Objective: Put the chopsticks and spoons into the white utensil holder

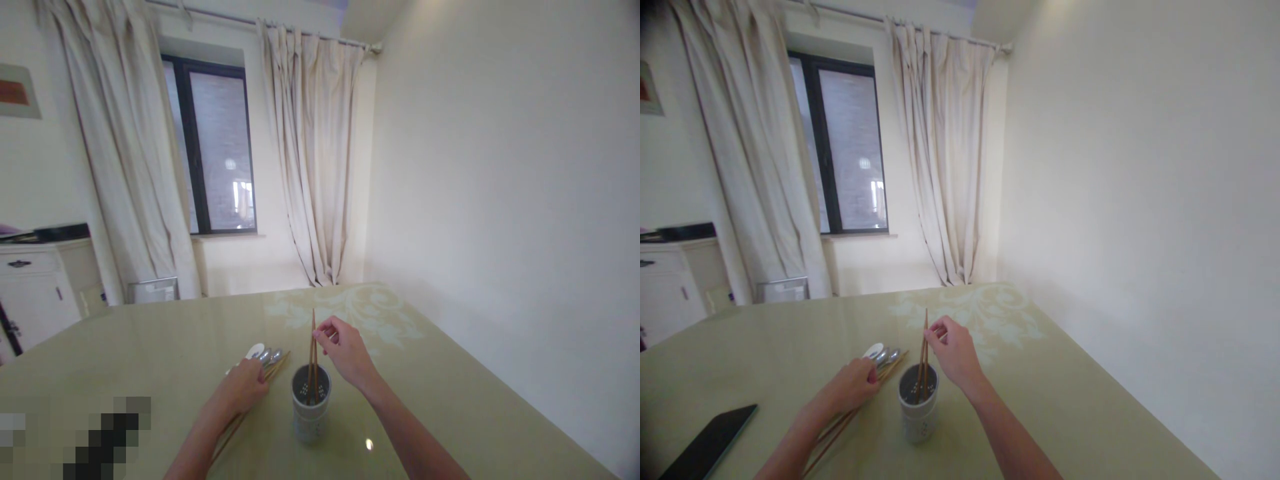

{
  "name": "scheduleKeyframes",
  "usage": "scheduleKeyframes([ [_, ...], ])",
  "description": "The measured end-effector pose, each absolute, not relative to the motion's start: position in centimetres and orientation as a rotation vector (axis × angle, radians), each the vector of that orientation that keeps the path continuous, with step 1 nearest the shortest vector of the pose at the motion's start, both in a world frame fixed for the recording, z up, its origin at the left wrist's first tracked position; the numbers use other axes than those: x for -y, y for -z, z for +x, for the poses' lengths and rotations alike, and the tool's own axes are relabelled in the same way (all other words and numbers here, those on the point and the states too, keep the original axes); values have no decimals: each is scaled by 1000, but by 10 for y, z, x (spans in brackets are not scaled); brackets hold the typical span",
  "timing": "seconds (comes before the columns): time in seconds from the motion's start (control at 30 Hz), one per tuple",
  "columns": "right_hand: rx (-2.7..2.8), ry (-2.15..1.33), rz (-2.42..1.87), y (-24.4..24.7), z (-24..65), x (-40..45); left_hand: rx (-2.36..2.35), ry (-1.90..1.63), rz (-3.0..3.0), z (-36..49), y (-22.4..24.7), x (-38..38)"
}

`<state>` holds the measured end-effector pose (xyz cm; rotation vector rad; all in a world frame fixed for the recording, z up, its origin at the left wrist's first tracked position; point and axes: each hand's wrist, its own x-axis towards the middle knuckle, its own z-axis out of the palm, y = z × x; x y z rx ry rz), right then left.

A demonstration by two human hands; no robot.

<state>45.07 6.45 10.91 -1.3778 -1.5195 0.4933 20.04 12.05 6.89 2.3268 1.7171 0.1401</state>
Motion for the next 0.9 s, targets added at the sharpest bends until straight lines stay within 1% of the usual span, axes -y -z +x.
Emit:
scheduleKeyframes([
  [0.07, 1495, -429, -1352, -118, 452, -61, -1581, -266, 2270, 193, -85, -119],
  [0.17, 1470, -366, -1257, -133, 450, -51, -1254, -534, 2128, 189, -120, -105],
  [0.27, 1505, -503, -1117, -146, 443, -36, -945, -743, 2040, 203, -150, -77],
  [0.37, 1495, -722, -956, -156, 435, -20, -900, -904, 2055, 227, -162, -52],
  [0.47, 1458, -787, -880, -163, 432, -9, -905, -982, 2106, 244, -162, -41],
  [0.57, 1424, -736, -860, -170, 438, -6, -894, -998, 2177, 245, -164, -42],
  [0.7, 1270, -561, -857, -178, 454, -7, -1014, -909, 2270, 228, -162, -59],
  [0.8, 1202, -421, -914, -182, 467, -9, -1212, -795, 2329, 214, -145, -83],
  [0.9, 1217, -395, -980, -181, 475, -13, -1419, -565, 2376, 210, -119, -101],
])
